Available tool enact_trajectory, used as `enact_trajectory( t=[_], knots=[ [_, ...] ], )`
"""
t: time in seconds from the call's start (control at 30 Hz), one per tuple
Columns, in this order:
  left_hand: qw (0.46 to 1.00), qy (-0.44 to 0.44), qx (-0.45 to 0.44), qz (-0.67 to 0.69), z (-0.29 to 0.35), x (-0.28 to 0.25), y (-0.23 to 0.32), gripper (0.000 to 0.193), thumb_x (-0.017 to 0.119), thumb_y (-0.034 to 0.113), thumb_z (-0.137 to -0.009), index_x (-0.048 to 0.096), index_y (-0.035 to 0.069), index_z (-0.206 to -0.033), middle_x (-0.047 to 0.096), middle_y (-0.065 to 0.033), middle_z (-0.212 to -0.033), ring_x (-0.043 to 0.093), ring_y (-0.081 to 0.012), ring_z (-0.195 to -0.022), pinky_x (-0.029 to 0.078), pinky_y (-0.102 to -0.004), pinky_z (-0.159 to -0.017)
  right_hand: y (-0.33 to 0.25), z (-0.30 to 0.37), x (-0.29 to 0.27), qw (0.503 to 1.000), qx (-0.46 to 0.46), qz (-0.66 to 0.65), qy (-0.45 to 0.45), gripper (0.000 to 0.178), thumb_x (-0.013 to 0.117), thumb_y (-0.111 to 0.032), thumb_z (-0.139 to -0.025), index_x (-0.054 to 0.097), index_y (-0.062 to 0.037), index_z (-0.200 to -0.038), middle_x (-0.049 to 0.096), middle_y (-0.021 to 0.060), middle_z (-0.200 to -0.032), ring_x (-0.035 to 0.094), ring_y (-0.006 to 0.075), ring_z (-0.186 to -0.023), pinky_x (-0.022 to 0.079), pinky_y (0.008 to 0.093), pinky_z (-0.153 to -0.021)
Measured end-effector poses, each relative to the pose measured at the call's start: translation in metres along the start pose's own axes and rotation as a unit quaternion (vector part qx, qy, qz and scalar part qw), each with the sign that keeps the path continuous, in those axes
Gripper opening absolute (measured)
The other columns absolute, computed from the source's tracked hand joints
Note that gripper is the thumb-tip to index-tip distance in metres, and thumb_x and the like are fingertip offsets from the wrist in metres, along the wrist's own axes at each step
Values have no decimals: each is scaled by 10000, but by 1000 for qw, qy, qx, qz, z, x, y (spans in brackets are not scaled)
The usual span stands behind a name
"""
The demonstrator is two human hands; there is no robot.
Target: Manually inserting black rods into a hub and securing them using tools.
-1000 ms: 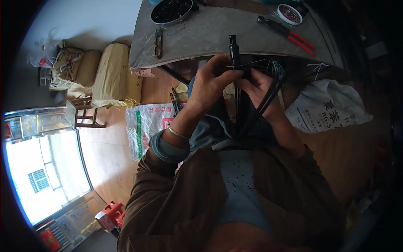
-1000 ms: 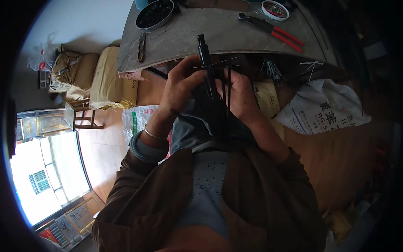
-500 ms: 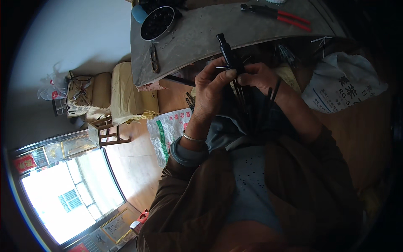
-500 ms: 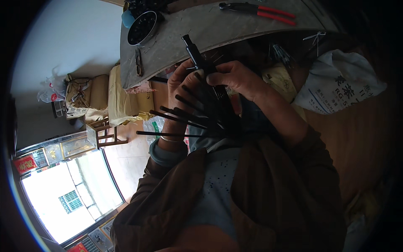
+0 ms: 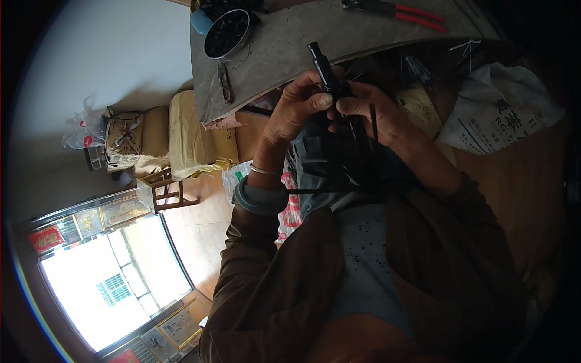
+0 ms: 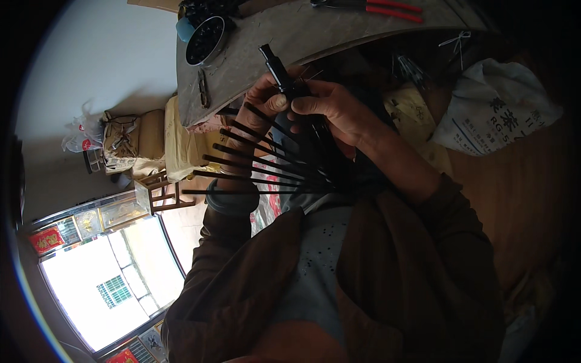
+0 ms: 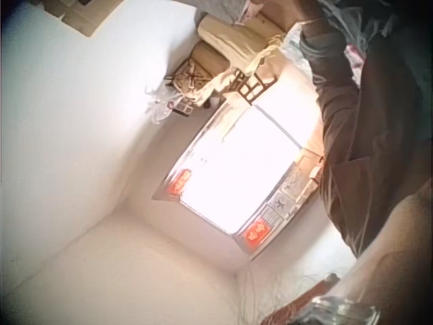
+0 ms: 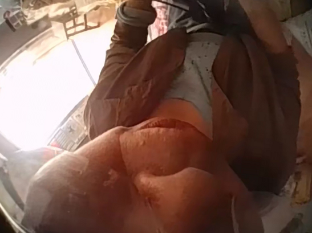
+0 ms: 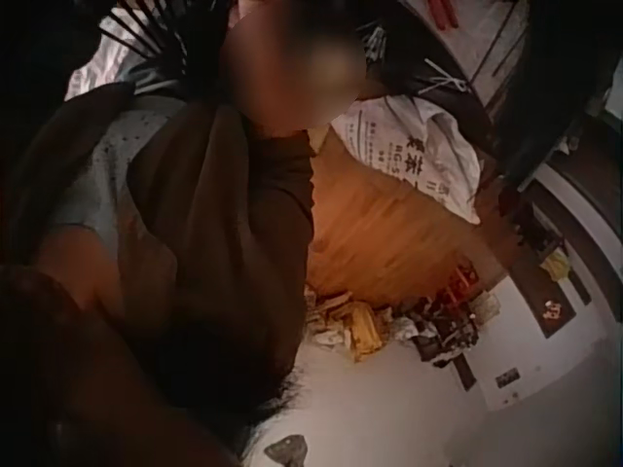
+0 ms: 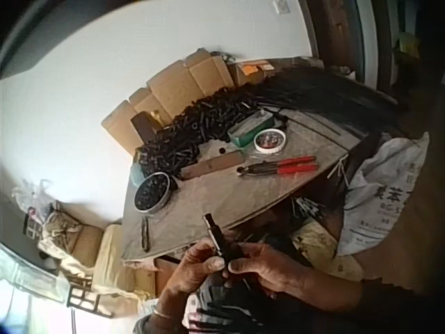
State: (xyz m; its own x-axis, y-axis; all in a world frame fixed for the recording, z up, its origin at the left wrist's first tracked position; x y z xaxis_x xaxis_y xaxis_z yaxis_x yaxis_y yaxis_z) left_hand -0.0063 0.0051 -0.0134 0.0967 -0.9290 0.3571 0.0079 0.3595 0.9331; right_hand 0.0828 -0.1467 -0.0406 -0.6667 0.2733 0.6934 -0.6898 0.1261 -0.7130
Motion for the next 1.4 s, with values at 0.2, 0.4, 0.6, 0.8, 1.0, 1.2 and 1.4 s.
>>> enact_trajectory(
  t=[0.2,0.4,0.6,0.8,1.0,1.2,1.4],
  knots=[
    [996,-19,22,-79,-3,-5,-2,456,691,190,-843,541,22,-1239,614,-83,-1050,589,-148,-757,510,-284,-716,0,-1,3,999,-28,-23,28,271,663,-156,-851,599,-18,-1074,612,41,-897,610,125,-793,527,278,-704],
    [956,188,190,120,30,48,9,563,684,203,-853,445,-5,-1319,530,-166,-1255,586,-200,-1022,451,-336,-922,1,-6,-12,996,-49,-11,77,264,645,-159,-860,602,-40,-1092,633,28,-926,615,110,-791,513,254,-711],
    [928,269,159,-202,30,104,17,489,585,97,-900,399,-43,-1330,622,-71,-970,599,-129,-818,501,-254,-782,1,-6,3,987,-99,33,122,279,634,-143,-862,602,-32,-1117,633,27,-932,606,92,-802,488,231,-730],
    [909,339,110,-215,-6,48,8,289,695,113,-815,633,-51,-1045,659,-37,-801,596,-77,-687,486,-224,-589,9,-16,19,958,-194,78,195,288,662,-80,-827,616,-7,-1101,604,-3,-806,551,57,-708,435,202,-625],
    [926,315,57,-200,-2,50,14,263,666,59,-842,636,-46,-1080,672,-57,-950,615,-106,-819,488,-235,-753,9,-18,13,911,-289,204,211,313,693,-49,-808,593,24,-1095,632,37,-861,606,93,-739,486,224,-682],
    [928,325,116,-144,-3,55,2,238,686,88,-833,651,-25,-1039,668,-21,-830,594,-76,-731,476,-217,-645,-17,6,15,868,-234,379,219,179,679,-149,-850,633,-6,-948,609,0,-807,560,53,-710,454,209,-641],
    [925,330,139,-132,5,56,-3,254,697,96,-836,648,-15,-1059,677,-31,-907,602,-84,-815,480,-225,-754,-23,-1,-7,945,-58,301,114,199,684,-234,-843,657,-39,-872,609,-21,-773,565,56,-705,444,216,-656]
  ],
)
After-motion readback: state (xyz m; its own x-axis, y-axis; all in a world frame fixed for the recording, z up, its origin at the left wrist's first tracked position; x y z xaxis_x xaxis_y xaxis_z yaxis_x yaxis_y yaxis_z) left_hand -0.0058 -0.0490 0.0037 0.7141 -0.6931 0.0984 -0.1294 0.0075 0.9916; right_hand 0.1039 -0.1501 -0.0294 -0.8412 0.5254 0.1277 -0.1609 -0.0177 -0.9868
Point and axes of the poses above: each hand's wrist, its own z-axis away from the middle knuckle, its own x-axis out of the palm, y = z × x, the point moved 1 cm from there along -z, towards the middle knuckle
